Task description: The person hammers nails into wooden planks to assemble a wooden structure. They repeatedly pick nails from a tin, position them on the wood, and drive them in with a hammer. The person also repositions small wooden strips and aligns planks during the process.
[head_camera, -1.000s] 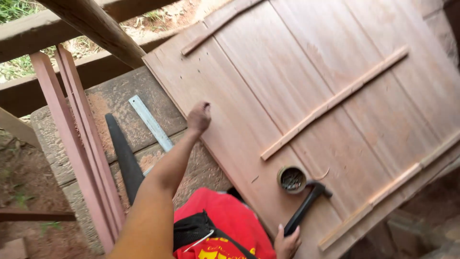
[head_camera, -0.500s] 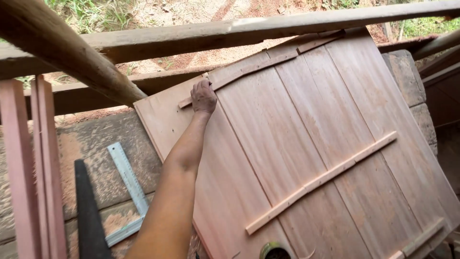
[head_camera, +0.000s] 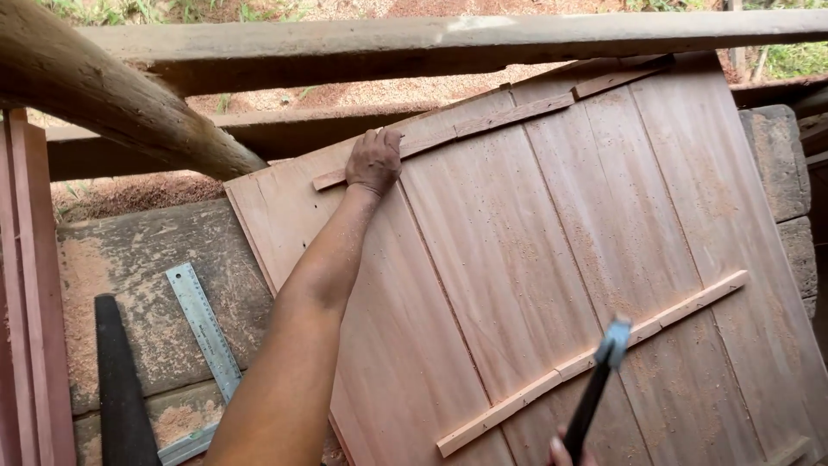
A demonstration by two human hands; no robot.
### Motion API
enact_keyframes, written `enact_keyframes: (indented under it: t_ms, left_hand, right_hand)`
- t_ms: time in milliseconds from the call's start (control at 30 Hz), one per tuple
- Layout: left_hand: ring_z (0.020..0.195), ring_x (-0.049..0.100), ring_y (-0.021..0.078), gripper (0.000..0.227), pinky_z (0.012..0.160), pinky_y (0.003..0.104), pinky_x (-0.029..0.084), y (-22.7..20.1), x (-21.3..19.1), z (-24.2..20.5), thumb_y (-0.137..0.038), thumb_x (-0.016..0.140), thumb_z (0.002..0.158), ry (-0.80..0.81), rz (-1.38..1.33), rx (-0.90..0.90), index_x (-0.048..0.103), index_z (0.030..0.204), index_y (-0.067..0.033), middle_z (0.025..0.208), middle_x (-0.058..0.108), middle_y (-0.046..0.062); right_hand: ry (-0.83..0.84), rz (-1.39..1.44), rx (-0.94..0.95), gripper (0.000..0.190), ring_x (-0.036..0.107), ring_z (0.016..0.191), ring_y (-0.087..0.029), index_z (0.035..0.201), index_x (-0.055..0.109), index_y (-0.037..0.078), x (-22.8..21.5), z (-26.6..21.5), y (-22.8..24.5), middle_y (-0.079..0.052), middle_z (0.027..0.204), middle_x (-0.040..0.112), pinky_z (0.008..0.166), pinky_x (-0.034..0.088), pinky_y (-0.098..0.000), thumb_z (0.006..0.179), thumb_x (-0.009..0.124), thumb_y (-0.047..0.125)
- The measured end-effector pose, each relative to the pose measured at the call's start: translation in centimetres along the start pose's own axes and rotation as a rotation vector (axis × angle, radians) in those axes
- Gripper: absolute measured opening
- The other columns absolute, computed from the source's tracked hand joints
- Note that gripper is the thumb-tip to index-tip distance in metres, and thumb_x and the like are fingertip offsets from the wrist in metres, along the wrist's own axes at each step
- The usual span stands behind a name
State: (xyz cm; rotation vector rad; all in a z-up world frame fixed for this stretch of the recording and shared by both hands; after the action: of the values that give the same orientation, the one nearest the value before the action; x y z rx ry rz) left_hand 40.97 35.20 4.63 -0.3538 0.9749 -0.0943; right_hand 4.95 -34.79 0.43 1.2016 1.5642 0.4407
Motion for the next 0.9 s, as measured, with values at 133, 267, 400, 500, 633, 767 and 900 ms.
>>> enact_keyframes:
  t_ms: [133,267,400,500,633,767,900]
  left_hand:
    - [0.086,0.061,0.0222,0.011,0.079,0.037,0.051,0.4,0.9,0.1,-0.012,0.053,0.099,-0.015,-0.102,-0.059,0.063,0.102,-0.0107,0.089,0.064,0.007]
    - [0.085,0.057,0.0209,0.014,0.079,0.037,0.047,0.4,-2.6,0.1,-0.027,0.062,0.095,-0.003,-0.445,-0.234,0.073,0.095,-0.0174,0.089,0.063,0.003]
    - [0.085,0.057,0.0169,0.017,0.088,0.037,0.043,-0.1,-4.0,0.7,-0.037,0.064,0.097,0.2,-0.57,-0.302,0.077,0.097,-0.0248,0.081,0.065,-0.005]
    - [0.087,0.057,0.0173,0.016,0.091,0.036,0.042,0.0,-3.4,0.5,-0.038,0.067,0.097,0.229,-0.531,-0.286,0.077,0.099,-0.0258,0.081,0.063,-0.001]
    - [0.09,0.059,0.0156,0.016,0.092,0.035,0.042,-0.6,-4.2,0.6,-0.039,0.067,0.097,0.242,-0.564,-0.298,0.077,0.099,-0.027,0.085,0.066,-0.003]
    - [0.095,0.061,0.0128,0.015,0.095,0.034,0.042,-0.8,-4.0,0.9,-0.04,0.069,0.095,0.24,-0.585,-0.331,0.079,0.098,-0.0296,0.094,0.073,-0.008]
    - [0.096,0.061,0.0124,0.014,0.095,0.034,0.042,-0.7,-3.3,0.9,-0.043,0.071,0.093,0.239,-0.542,-0.297,0.08,0.097,-0.0323,0.099,0.075,-0.012]
  right_hand:
    - [0.064,0.125,-0.109,0.04,0.059,0.065,-0.016,0.122,0.063,-0.008,9.7,-0.4,20.8,-0.008,0.077,0.061,0.059,0.048,-0.0291,0.088,0.071,0.01]
    - [0.196,-0.009,-0.222,0.044,0.061,0.066,-0.015,0.127,0.057,-0.002,17.6,-3.8,32.0,-0.007,0.08,0.063,0.056,0.054,-0.0299,0.086,0.068,0.009]
    - [0.33,0.033,-0.29,0.044,0.061,0.066,-0.012,0.126,0.058,-0.001,22.8,-2.8,34.2,-0.004,0.082,0.064,0.053,0.056,-0.029,0.086,0.068,0.011]
    - [0.383,0.061,-0.287,0.043,0.059,0.066,-0.011,0.128,0.058,-0.002,25.1,-3.4,36.3,-0.003,0.081,0.063,0.054,0.053,-0.0266,0.088,0.068,0.013]
    - [0.408,0.082,-0.294,0.046,0.058,0.065,-0.01,0.131,0.056,-0.001,26.4,-3.2,37.5,-0.003,0.079,0.061,0.054,0.051,-0.0253,0.088,0.069,0.012]
    - [0.373,0.058,-0.308,0.041,0.061,0.062,-0.011,0.122,0.054,0.001,26.9,-1.9,38.7,-0.005,0.078,0.063,0.051,0.054,-0.0289,0.086,0.071,0.01]
    - [0.345,0.145,-0.454,0.026,0.065,0.07,-0.01,0.111,0.056,-0.001,27.1,-0.6,40.0,-0.004,0.087,0.068,0.06,0.059,-0.028,0.09,0.069,0.009]
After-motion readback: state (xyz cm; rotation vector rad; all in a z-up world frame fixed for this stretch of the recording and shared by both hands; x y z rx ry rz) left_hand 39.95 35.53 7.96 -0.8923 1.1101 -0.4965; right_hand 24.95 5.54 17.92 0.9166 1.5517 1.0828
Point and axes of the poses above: each hand's wrist, its own z-axis towards the middle knuckle, its own x-axis out of the palm, y = z × x, the point moved 1 cm from there along z, towards the middle knuckle
